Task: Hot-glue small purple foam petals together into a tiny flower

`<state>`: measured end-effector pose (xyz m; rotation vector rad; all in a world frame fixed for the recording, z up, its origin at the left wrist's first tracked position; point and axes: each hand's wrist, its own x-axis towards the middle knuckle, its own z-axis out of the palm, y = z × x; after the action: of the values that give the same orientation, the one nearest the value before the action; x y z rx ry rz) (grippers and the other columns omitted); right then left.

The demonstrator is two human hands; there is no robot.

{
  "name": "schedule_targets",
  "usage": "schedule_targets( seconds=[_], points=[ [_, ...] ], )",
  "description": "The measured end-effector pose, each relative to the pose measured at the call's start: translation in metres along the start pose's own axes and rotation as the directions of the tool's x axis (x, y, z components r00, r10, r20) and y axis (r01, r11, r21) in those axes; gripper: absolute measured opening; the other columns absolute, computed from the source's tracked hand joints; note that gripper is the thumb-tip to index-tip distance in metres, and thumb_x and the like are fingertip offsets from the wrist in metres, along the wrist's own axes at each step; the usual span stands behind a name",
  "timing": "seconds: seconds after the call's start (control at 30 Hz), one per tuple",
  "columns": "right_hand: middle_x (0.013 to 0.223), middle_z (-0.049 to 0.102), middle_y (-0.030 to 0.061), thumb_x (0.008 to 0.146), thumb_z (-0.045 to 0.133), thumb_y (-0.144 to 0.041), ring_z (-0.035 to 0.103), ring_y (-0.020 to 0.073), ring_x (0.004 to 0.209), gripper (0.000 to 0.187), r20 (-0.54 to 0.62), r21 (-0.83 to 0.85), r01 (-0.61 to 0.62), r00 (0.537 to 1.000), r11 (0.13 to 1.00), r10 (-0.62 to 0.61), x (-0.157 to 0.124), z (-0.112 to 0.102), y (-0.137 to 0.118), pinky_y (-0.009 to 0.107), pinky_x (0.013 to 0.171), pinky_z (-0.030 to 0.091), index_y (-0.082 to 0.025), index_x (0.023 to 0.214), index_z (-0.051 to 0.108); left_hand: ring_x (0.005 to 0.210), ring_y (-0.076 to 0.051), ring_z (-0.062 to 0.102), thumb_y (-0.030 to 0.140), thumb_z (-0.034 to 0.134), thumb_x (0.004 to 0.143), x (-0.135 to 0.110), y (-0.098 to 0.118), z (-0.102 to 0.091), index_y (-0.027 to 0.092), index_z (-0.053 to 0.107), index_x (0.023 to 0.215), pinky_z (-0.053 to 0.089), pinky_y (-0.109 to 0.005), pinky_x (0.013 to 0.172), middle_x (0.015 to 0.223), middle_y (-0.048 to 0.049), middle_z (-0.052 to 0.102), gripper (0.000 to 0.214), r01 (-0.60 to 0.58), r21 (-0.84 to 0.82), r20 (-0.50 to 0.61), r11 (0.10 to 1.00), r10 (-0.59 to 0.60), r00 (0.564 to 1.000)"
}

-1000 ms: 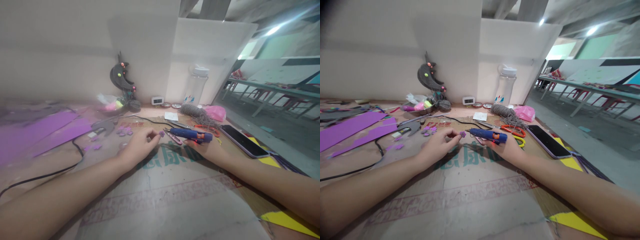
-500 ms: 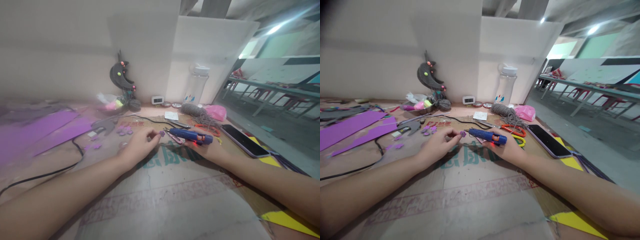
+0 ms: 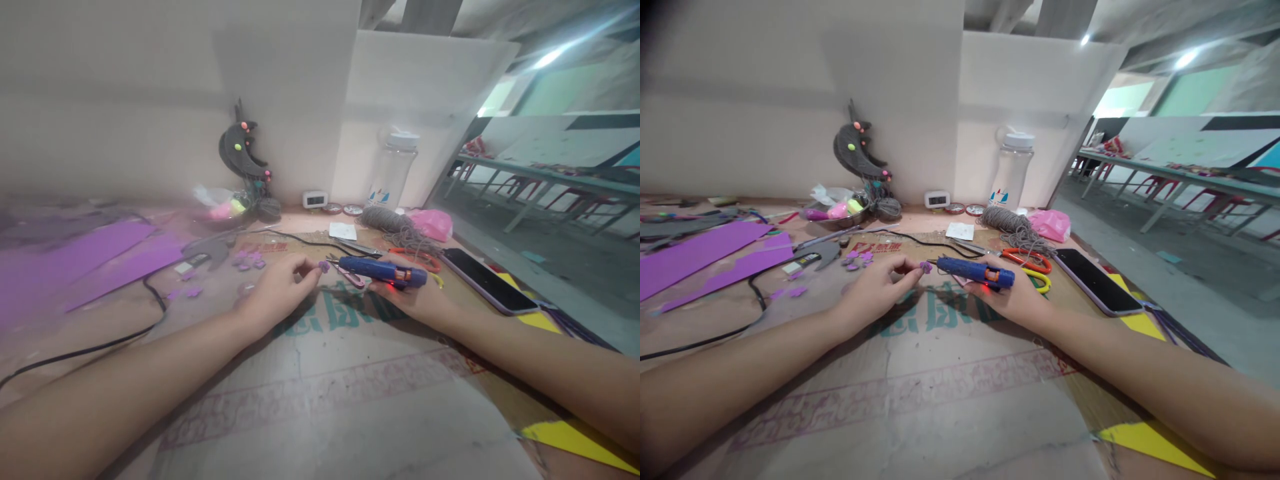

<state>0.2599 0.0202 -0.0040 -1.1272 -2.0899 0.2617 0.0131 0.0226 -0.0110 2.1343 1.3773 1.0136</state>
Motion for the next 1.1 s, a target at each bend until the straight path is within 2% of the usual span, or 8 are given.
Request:
schedule_targets(
  seconds=[0.13,0.43,1.1],
  points=[
    [0.086,0.069,0.0032,0.077,0.066,-0.037,0.065,0.02,0.077,0.023,-0.02,0.054,0.012,1.0,0.998,-0.011,0.0006,-0.0007,-0.0027,0.03,0.069,0.052,-0.021,0.092,0.06,0.075,-0.018,0.06,0.039,0.046,0.088,-0.0001,-0.0005,0.0002,0.02,0.059,0.076,0.043,-0.029,0.067,0.078,-0.0012,0.066,0.026,-0.001,-0.001,-0.002,1.0,0.001,1.0],
    [0.08,0.066,0.0009,0.077,0.067,-0.037,0.062,0.0185,0.073,0.02,0.013,0.069,-0.007,1.0,0.998,0.006,0.0005,0.0027,0.0035,0.029,0.067,0.051,-0.022,0.089,0.06,0.076,-0.019,0.06,0.037,0.046,0.087,-0.0007,0.0014,-0.0007,0.02,0.059,0.076,0.044,-0.029,0.069,0.079,-0.0014,0.066,0.024,-0.015,0.018,-0.014,1.0,0.015,1.0],
    [0.073,0.064,-0.0014,0.076,0.067,-0.035,0.06,0.0163,0.066,0.016,0.018,0.033,-0.033,0.999,0.999,0.033,-0.0002,0.001,-0.0035,0.026,0.062,0.048,-0.022,0.085,0.061,0.077,-0.018,0.059,0.038,0.047,0.089,-0.0016,0.0017,-0.0005,0.019,0.058,0.077,0.043,-0.029,0.07,0.08,-0.0011,0.064,0.025,-0.043,0.025,-0.012,0.999,0.043,0.999]
  ],
)
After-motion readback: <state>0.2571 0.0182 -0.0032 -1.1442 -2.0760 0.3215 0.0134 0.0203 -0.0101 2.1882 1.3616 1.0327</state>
